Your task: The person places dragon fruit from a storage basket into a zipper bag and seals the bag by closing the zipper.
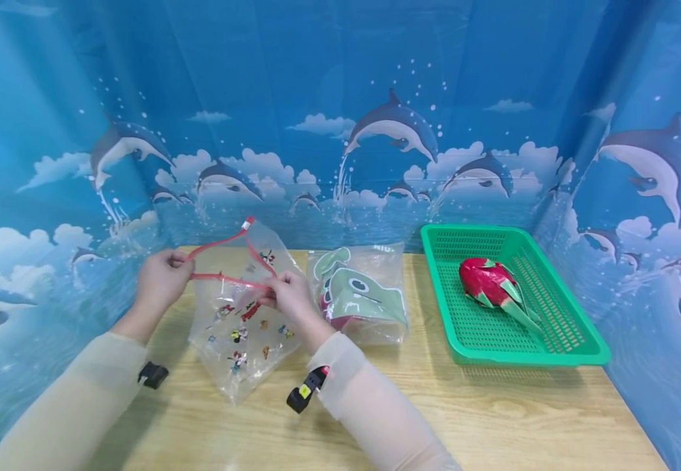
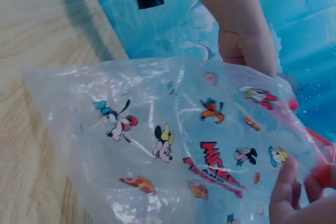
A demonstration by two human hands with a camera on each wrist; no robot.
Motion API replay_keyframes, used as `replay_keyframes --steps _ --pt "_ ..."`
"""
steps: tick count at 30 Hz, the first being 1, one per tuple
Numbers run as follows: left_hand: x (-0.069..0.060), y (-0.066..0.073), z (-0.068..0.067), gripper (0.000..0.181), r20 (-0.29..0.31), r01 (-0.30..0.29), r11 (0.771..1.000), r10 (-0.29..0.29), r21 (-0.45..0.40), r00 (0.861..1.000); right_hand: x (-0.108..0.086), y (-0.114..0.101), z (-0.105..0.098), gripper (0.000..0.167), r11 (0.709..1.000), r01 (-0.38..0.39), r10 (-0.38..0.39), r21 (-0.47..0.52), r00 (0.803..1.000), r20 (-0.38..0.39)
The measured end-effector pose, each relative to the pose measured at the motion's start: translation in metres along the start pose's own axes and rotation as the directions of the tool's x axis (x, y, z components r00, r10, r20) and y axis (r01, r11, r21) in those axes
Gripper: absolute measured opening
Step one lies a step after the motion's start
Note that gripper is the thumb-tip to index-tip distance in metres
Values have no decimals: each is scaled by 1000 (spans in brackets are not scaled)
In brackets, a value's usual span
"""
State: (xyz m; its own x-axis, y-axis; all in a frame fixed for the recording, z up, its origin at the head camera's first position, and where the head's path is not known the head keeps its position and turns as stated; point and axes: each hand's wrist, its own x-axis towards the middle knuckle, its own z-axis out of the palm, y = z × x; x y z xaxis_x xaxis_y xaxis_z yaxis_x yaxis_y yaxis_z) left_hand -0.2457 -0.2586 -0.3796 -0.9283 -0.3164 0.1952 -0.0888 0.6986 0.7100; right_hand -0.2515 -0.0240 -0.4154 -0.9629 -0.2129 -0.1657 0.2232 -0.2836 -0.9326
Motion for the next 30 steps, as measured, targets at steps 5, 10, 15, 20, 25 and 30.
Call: replay_keyframes --steps 5,10,15,20,25,30 --pt "-1 0 -4 25 -38 30 999 -32 -32 999 -2 -1 0 20 989 114 -119 -93 992 -53" --pt "-1 0 -5 24 -67 57 996 -62 -69 996 -2 -6 1 23 977 152 -160 -152 986 -37" --pt "0 -1 -6 22 -160 44 991 -63 -122 985 -1 -6 1 31 962 170 -179 -214 983 -27" --pt "1 -2 -7 25 -256 27 987 -67 -160 964 1 -2 3 18 955 168 -183 -246 982 -37" --pt "0 -1 -10 28 -318 23 979 -89 -204 944 1 -1 6 11 963 152 -175 -221 981 -89" --pt "-2 3 -10 26 -374 -21 974 -66 -224 925 1 -1 9 9 986 146 -156 -78 976 -152"
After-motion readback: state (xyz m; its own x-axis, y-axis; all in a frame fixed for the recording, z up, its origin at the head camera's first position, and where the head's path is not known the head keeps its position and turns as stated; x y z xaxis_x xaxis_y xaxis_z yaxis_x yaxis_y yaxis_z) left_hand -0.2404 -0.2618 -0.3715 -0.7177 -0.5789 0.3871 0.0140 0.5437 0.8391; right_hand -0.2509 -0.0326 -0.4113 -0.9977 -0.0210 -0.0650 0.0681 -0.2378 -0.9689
